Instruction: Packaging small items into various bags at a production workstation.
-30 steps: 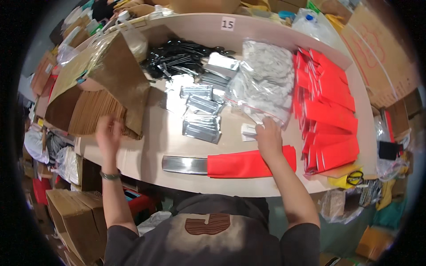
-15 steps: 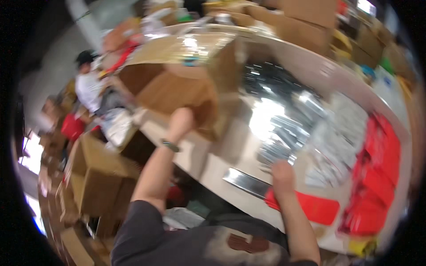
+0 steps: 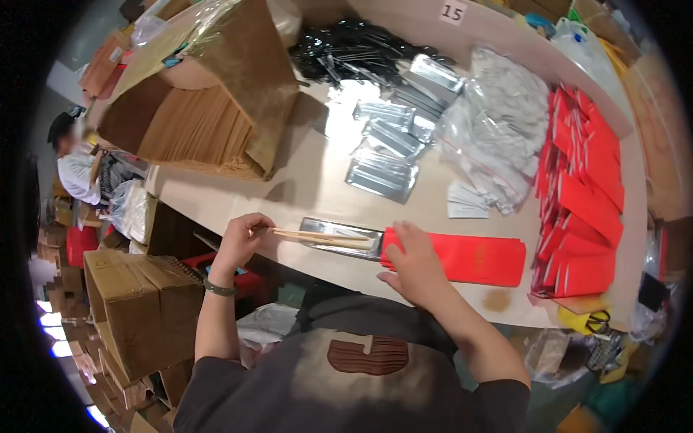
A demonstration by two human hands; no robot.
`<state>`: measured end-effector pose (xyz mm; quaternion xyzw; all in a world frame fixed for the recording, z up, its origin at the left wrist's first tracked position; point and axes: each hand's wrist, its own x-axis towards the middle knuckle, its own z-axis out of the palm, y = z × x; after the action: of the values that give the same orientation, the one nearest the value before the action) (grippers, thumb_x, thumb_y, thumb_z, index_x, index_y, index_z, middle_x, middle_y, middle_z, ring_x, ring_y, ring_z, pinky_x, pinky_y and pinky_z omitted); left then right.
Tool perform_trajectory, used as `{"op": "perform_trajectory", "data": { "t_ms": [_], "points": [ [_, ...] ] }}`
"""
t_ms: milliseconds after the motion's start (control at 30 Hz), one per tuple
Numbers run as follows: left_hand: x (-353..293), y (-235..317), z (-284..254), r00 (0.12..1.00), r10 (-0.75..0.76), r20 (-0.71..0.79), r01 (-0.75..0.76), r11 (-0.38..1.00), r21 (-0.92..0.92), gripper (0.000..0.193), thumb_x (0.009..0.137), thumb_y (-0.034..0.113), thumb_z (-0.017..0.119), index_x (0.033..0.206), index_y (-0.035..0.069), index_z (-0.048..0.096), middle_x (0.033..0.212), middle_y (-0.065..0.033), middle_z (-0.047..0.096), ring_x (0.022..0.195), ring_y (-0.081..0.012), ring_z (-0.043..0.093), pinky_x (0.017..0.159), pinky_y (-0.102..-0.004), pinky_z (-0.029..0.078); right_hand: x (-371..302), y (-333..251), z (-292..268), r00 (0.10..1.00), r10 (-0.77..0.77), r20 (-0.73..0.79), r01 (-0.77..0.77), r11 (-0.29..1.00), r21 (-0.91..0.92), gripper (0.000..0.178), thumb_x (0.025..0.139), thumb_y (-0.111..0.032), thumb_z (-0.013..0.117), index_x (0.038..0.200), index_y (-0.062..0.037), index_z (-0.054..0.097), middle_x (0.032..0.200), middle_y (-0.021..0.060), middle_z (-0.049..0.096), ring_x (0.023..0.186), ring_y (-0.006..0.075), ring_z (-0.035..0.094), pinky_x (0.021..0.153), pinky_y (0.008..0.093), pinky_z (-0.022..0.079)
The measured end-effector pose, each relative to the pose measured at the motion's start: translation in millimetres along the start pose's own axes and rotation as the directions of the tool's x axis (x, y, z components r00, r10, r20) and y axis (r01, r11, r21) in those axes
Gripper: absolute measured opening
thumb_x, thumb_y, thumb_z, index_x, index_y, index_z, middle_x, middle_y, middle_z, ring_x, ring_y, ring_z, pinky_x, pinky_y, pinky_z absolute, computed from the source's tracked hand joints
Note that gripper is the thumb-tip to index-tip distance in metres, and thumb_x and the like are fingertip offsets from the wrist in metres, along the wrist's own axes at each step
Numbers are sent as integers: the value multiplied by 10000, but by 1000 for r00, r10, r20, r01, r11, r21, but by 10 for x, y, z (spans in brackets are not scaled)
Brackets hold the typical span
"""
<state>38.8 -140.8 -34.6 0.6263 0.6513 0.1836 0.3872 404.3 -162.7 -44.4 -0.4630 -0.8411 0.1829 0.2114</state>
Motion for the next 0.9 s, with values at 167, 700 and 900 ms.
{"op": "perform_trajectory", "data": {
  "t_ms": [167, 700, 900],
  "points": [
    [163, 485, 1085, 883, 460, -89, -459, 888, 37, 187, 787, -1, 713, 970, 38, 708, 916, -107, 624, 849, -280, 641, 766, -336, 529, -31, 2, 201, 998, -60, 26, 61, 997, -48, 379, 727, -236, 802, 953, -8, 602, 1332, 245, 512, 1241, 419, 476, 1009, 504, 414],
    [283, 755, 954, 821, 530, 211, -564, 697, 443, 507, 599, 231, 829, 1026, 84, 597, 983, -140, 627, 921, -344, 624, 779, -410, 507, 224, -114, -314, 948, -318, 21, 318, 945, -76, 108, 746, -132, 644, 790, -79, 561, 983, 165, 585, 849, 312, 574, 717, 420, 488],
    [171, 900, 889, 980, 129, 153, -131, 991, 5, 332, 715, 227, 792, 881, 29, 583, 746, -92, 603, 672, -240, 597, 638, -346, 489, -254, 1564, -1361, 916, 151, -371, -203, 974, -104, 270, 653, -273, 818, 786, -86, 677, 1075, 143, 591, 1030, 298, 574, 871, 380, 490]
  ]
}}
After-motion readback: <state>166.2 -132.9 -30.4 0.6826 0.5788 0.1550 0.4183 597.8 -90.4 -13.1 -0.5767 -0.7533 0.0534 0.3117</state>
